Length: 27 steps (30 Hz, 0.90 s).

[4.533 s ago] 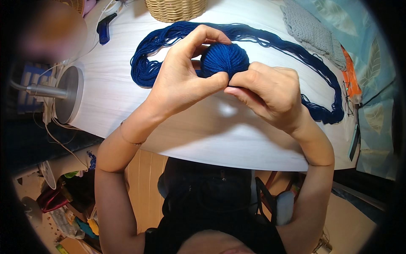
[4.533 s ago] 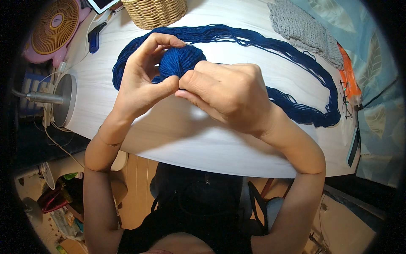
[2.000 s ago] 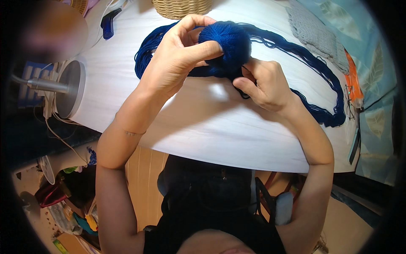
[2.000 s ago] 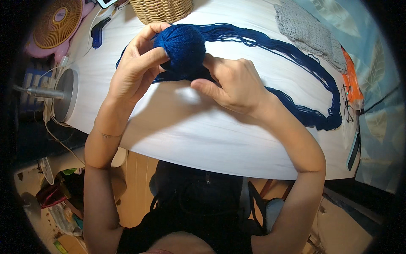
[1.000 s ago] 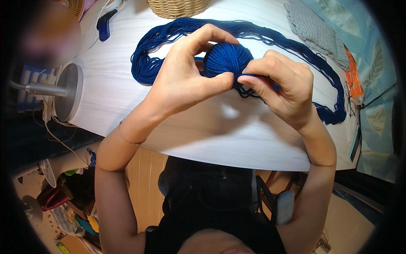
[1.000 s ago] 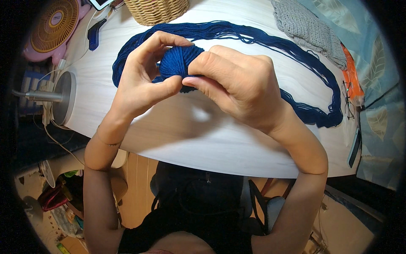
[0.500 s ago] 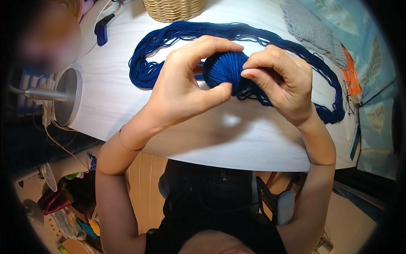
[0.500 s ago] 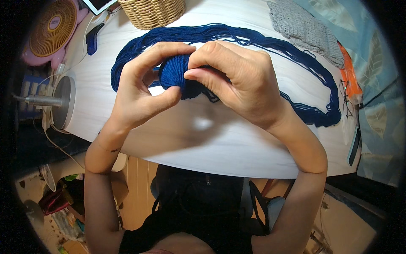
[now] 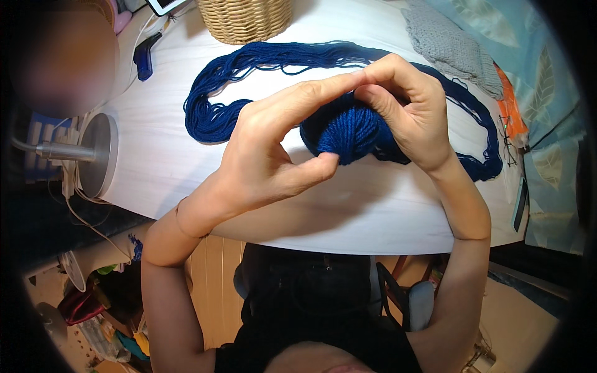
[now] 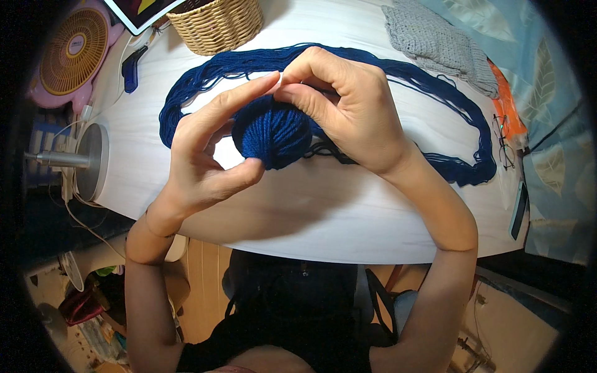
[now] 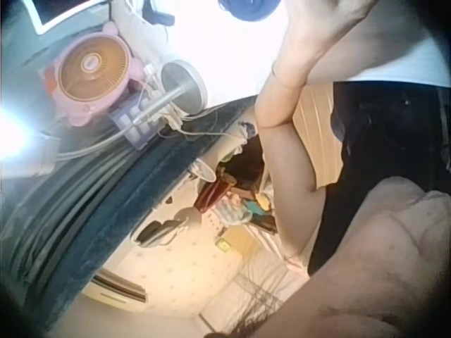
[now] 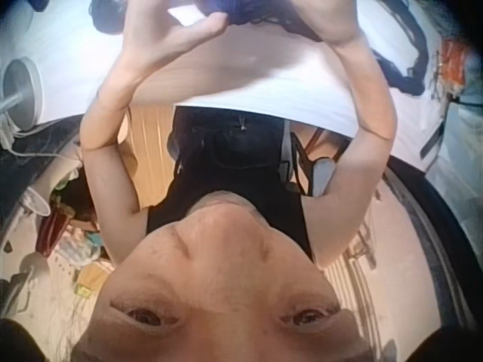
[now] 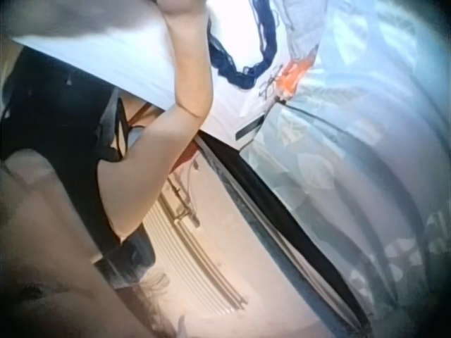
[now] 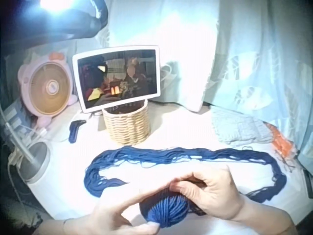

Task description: The person winds blue yarn into a ball by hand while sitting at a desk. They pull lengths of yarn from a loop on the table and wrap them around the ball to increase its size.

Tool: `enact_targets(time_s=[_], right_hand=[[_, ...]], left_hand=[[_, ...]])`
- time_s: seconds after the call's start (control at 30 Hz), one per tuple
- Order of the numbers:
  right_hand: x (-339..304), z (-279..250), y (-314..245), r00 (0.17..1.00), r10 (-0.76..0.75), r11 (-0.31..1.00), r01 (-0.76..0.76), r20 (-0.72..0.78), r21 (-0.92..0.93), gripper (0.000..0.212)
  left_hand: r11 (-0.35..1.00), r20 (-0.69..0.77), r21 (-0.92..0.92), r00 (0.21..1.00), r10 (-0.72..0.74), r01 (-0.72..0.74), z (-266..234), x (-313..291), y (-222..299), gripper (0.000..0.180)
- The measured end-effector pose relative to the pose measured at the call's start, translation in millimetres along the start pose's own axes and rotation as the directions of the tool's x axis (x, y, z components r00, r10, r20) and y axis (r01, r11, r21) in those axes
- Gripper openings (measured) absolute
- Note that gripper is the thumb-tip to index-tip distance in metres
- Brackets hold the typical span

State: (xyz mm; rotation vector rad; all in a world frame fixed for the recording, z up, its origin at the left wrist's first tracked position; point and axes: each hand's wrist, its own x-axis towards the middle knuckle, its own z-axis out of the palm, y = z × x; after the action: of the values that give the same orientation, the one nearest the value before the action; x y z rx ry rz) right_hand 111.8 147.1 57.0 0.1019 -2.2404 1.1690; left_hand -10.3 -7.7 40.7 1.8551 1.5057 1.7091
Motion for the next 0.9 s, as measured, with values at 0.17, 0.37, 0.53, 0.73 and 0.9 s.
enact_targets(time_s=[0.17, 0.37, 0.53, 0.73, 0.9], right_hand=[[0.9, -0.7, 5.5, 0.997, 0.075, 0.997, -0.075, 0.001, 0.034, 0.014], [-0.8, 2.6, 17.7, 0.987, 0.144, 0.989, -0.142, 0.065, -0.04, 0.014], [2.8, 2.4, 2.6, 0.979, -0.112, 0.981, 0.082, -0.168, -0.175, 0.018], [-7.5, 15.5, 1.1, 0.865, -0.483, 0.763, 0.49, 0.133, -0.421, 0.031], [-4.3, 18.5, 13.4, 0.789, -0.605, 0.68, 0.583, 0.108, -0.444, 0.027]], left_hand=[[0.996, 0.053, 0.044, 0.996, 0.07, -0.073, -6.2, 3.3, -3.5, 0.056], [0.993, 0.043, -0.105, 0.998, -0.044, 0.049, -7.8, 1.8, -2.9, 0.054], [0.844, -0.002, -0.419, 0.93, -0.369, 0.334, -9.4, 3.4, -7.2, 0.04], [0.849, -0.02, -0.417, 0.931, -0.365, 0.324, -9.2, 2.9, -10.1, 0.038], [0.746, 0.033, -0.522, 0.884, -0.465, 0.412, -11.3, 4.9, -7.1, 0.038]])
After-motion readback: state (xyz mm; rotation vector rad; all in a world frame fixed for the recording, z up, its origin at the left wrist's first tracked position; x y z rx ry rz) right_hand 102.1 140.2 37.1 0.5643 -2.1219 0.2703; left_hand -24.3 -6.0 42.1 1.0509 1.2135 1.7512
